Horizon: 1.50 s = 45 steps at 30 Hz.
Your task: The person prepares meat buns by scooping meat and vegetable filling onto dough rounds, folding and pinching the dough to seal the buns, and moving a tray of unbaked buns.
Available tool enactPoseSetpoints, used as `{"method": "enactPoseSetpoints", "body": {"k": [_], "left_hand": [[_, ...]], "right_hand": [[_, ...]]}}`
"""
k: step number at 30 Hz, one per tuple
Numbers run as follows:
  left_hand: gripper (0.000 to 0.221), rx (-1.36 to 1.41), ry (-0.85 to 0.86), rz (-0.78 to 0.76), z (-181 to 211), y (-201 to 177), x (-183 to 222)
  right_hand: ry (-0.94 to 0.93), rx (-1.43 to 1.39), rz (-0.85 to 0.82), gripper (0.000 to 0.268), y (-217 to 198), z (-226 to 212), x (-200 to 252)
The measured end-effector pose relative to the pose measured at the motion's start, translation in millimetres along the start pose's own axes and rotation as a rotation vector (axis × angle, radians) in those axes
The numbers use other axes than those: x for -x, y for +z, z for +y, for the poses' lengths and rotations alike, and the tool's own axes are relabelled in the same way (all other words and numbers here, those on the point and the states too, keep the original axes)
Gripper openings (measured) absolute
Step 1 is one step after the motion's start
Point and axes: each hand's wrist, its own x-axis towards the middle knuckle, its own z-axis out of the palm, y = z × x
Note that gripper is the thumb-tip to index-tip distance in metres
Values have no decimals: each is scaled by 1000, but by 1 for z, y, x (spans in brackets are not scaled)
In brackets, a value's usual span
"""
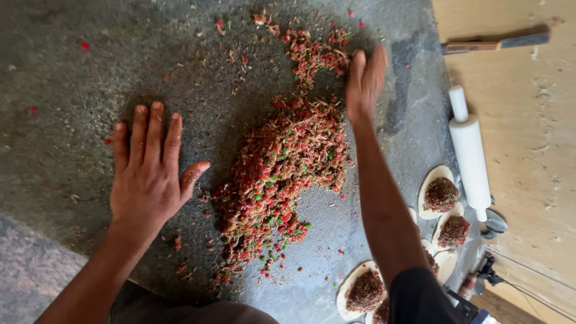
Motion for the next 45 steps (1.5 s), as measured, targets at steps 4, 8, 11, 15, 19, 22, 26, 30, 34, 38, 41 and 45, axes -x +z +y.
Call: {"method": "enactPoseSetpoints", "body": {"k": [4, 8, 11, 15, 19, 22, 26, 30, 34, 38, 41, 45], "left_hand": [[82, 17, -21, -33, -1, 1, 0], [79, 21, -3, -21, 1, 1, 1], [77, 38, 5, 21, 1, -3, 3], [70, 55, 42, 80, -1, 1, 6], [65, 52, 66, 92, -3, 4, 8], [62, 50, 57, 74, -5, 6, 9], [60, 33, 47, 88, -8, 8, 6], [56, -4, 58, 103, -8, 13, 7], [54, 23, 65, 92, -10, 11, 10], [52, 42, 66, 103, -11, 13, 7], [50, 23, 75, 120, -12, 14, 10], [50, -49, 81, 113, -11, 17, 7]], "right_hand": [[-569, 46, 8, 58, 45, -62, -39], [-484, -280, -400, 56, 21, -137, 22], [-265, -323, -734, 89, -10, -196, 100], [-454, 339, -594, 72, -10, -236, 202], [-613, 413, -165, 43, -1, -219, 288], [-688, 429, 55, 23, -10, -182, 303], [-449, 137, 38, 27, -41, -137, 269], [-194, -12, -134, 57, -52, -131, 217], [-164, 132, -213, 65, -29, -147, 232], [-137, 378, -18, 63, -10, -156, 288], [-253, 561, 238, 62, 16, -155, 315], [-182, 339, 230, 44, 41, -120, 293]]}}
